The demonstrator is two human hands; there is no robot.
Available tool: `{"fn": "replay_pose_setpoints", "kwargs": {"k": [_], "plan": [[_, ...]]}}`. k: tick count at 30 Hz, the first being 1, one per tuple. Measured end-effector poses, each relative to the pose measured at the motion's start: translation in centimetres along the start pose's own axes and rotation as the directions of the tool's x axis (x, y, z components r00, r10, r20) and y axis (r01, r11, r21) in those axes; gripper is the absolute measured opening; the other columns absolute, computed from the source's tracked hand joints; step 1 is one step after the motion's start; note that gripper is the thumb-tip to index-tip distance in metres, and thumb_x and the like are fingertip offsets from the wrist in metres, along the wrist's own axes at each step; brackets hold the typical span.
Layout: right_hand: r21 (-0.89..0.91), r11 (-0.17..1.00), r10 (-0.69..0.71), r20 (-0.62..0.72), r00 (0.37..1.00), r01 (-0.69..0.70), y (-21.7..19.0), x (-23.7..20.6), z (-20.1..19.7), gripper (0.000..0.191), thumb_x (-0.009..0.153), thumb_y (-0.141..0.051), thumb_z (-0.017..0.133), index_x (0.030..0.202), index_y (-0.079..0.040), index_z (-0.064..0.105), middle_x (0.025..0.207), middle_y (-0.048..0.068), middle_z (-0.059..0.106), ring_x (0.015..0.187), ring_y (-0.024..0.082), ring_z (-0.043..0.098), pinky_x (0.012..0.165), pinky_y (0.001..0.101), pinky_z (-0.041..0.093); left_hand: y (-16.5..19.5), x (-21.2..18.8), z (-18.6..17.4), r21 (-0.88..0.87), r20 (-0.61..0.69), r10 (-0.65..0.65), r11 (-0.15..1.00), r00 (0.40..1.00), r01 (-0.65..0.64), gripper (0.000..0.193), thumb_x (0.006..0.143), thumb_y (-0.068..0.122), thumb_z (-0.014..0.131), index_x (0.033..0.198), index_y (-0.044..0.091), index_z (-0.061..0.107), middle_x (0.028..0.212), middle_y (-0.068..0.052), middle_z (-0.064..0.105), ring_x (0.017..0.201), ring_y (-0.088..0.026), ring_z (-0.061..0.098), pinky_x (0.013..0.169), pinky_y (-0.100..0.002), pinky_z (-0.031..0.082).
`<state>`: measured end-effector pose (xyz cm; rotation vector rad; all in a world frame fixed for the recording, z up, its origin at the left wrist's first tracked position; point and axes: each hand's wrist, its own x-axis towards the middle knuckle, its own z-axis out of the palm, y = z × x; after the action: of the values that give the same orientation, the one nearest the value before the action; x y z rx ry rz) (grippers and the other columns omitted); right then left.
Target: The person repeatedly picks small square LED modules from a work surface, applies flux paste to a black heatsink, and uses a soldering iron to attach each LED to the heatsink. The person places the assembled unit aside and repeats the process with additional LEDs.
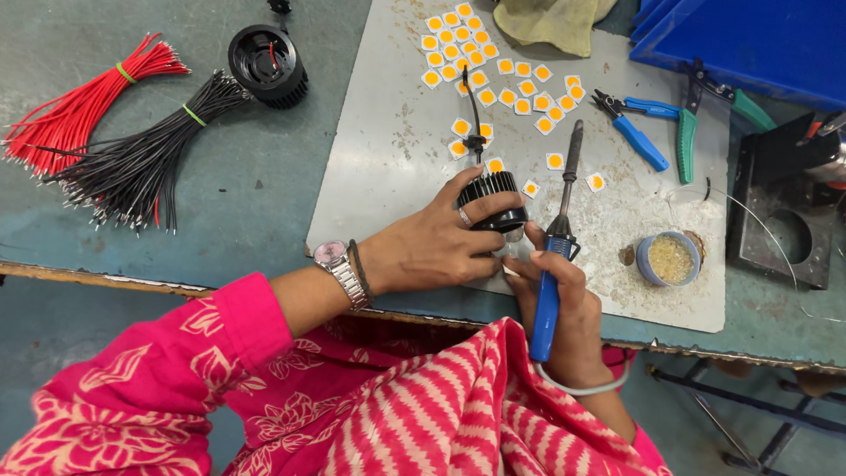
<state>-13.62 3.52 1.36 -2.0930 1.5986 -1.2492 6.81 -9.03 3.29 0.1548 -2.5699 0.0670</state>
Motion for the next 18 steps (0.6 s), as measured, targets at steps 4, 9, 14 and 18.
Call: {"fn": "replay_pose_setpoints", "kwargs": {"k": [4, 9, 14, 18], "plan": [[0.016, 0.999, -0.040, 0.112, 0.993, 0.039, 0.3, -0.2, -0.9, 0.049, 0.094, 0.005, 0.069, 0.128, -0.011, 0.036, 0.141, 0.023, 0.062, 0.109, 0.030, 0.077, 0.083, 0.0342, 0.064, -0.3, 0.3, 0.0, -0.041, 0.033, 0.009, 0.999, 0.999, -0.007, 0.009, 0.088, 0.024, 0.067, 0.090, 0.015, 0.069, 0.103, -0.001, 0.063, 0.148, -0.031, 0.039, 0.118, -0.069, 0.030], [0.105, 0.994, -0.038, 0.064, 0.997, 0.031, 0.8, -0.1, -0.3, 0.051, 0.096, 0.003, 0.070, 0.127, -0.013, 0.033, 0.141, 0.024, 0.063, 0.112, 0.028, 0.076, 0.086, 0.0339, 0.063, -0.1, 0.1, -0.1, -0.108, 0.052, -0.004, 0.994, 0.999, 0.010, 0.008, 0.089, 0.021, 0.066, 0.092, 0.014, 0.067, 0.100, -0.001, 0.063, 0.151, -0.034, 0.035, 0.120, -0.075, 0.024], [0.188, 0.972, -0.149, 0.033, 0.988, 0.140, 1.0, 0.4, 0.5, 0.053, 0.095, 0.005, 0.069, 0.128, -0.014, 0.033, 0.131, 0.019, 0.065, 0.124, 0.036, 0.068, 0.093, 0.0400, 0.061, 0.0, -0.6, -0.6, -0.155, 0.042, -0.011, 0.988, 0.999, 0.018, 0.006, 0.091, 0.019, 0.067, 0.090, 0.013, 0.065, 0.103, -0.001, 0.064, 0.153, -0.035, 0.032, 0.122, -0.076, 0.022], [0.218, 0.971, -0.116, 0.064, 0.991, 0.099, 0.5, 1.0, 0.5, 0.052, 0.098, 0.005, 0.069, 0.130, -0.016, 0.034, 0.141, 0.026, 0.061, 0.120, 0.030, 0.074, 0.092, 0.0359, 0.062, 0.0, -1.2, -1.1, -0.162, 0.066, -0.016, 0.986, 0.998, 0.026, 0.007, 0.089, 0.019, 0.068, 0.091, 0.013, 0.066, 0.110, -0.003, 0.062, 0.153, -0.035, 0.032, 0.122, -0.075, 0.024]]}}
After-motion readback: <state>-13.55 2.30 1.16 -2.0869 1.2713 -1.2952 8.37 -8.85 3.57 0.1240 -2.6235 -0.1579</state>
